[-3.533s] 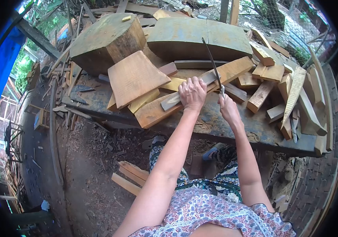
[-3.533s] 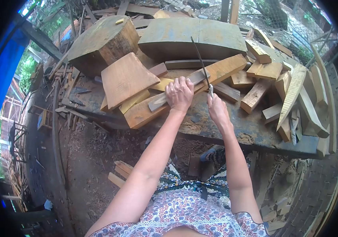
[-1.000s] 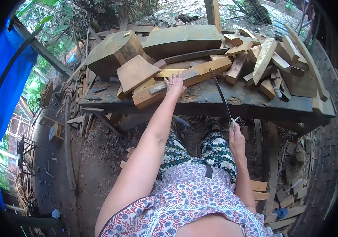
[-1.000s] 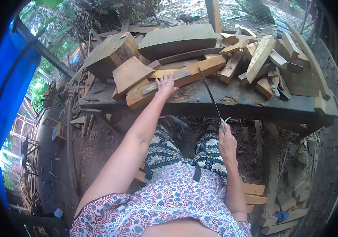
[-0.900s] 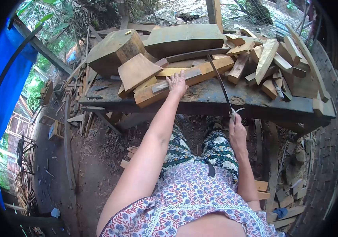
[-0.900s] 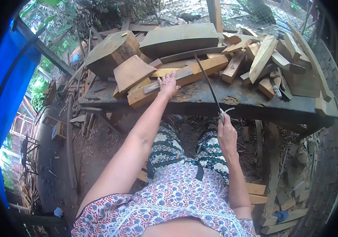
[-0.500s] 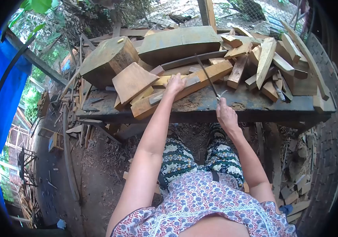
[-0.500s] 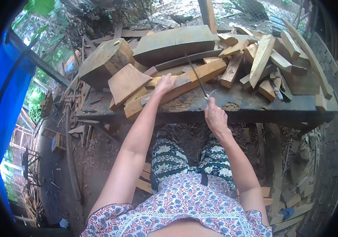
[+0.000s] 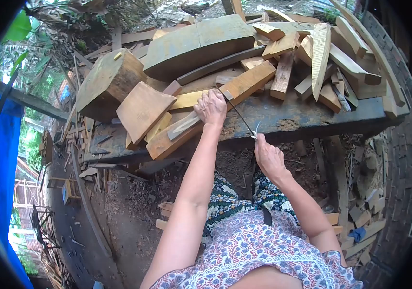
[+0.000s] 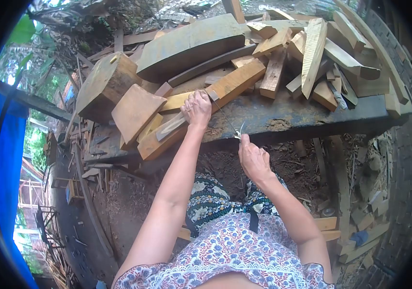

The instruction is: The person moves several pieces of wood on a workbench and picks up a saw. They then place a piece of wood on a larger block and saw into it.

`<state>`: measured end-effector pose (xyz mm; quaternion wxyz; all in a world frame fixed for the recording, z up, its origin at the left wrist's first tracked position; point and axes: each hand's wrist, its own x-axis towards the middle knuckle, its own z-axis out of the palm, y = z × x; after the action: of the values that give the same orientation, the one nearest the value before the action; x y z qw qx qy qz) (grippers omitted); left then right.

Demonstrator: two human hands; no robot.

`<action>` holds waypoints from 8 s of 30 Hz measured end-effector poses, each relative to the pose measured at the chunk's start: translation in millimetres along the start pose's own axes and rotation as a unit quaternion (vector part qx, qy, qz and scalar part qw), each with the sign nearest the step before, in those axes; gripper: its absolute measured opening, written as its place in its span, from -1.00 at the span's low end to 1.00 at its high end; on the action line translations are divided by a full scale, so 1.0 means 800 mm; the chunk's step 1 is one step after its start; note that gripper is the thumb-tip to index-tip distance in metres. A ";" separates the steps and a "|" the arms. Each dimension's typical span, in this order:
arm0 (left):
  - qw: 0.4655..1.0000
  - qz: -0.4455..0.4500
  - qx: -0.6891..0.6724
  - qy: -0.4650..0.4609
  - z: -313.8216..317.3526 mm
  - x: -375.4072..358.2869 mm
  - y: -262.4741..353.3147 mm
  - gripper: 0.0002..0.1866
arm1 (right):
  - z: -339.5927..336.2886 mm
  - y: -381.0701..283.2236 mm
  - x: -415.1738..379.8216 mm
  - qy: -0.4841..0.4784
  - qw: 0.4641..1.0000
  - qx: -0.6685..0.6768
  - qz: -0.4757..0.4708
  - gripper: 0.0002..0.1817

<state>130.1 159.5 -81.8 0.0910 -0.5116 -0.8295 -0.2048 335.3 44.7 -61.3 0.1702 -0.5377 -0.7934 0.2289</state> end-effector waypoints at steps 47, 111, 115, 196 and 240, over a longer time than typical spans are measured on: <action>0.999 0.010 -0.002 0.046 -0.005 -0.005 -0.001 -0.67 | 0.000 -0.019 0.030 -0.075 0.996 -0.007 0.039 -0.83; 0.997 0.008 -0.018 0.076 -0.001 -0.007 -0.001 -0.70 | 0.009 -0.024 0.060 -0.065 0.997 0.016 0.047 -0.80; 0.997 0.007 -0.017 0.078 0.001 -0.005 -0.001 -0.72 | 0.017 -0.021 0.091 -0.054 0.998 0.027 0.022 -0.78; 0.988 0.054 -0.046 0.139 0.001 -0.005 -0.011 -0.76 | 0.027 -0.050 0.144 -0.057 0.998 0.018 0.008 -0.74; 0.985 0.059 -0.045 0.158 0.006 -0.005 -0.010 -0.80 | 0.022 -0.046 0.145 -0.062 0.998 0.022 0.017 -0.72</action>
<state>125.5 155.2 -89.3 0.2094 -0.5243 -0.7633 -0.3141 255.4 137.5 -53.4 0.1285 -0.5317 -0.7880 0.2825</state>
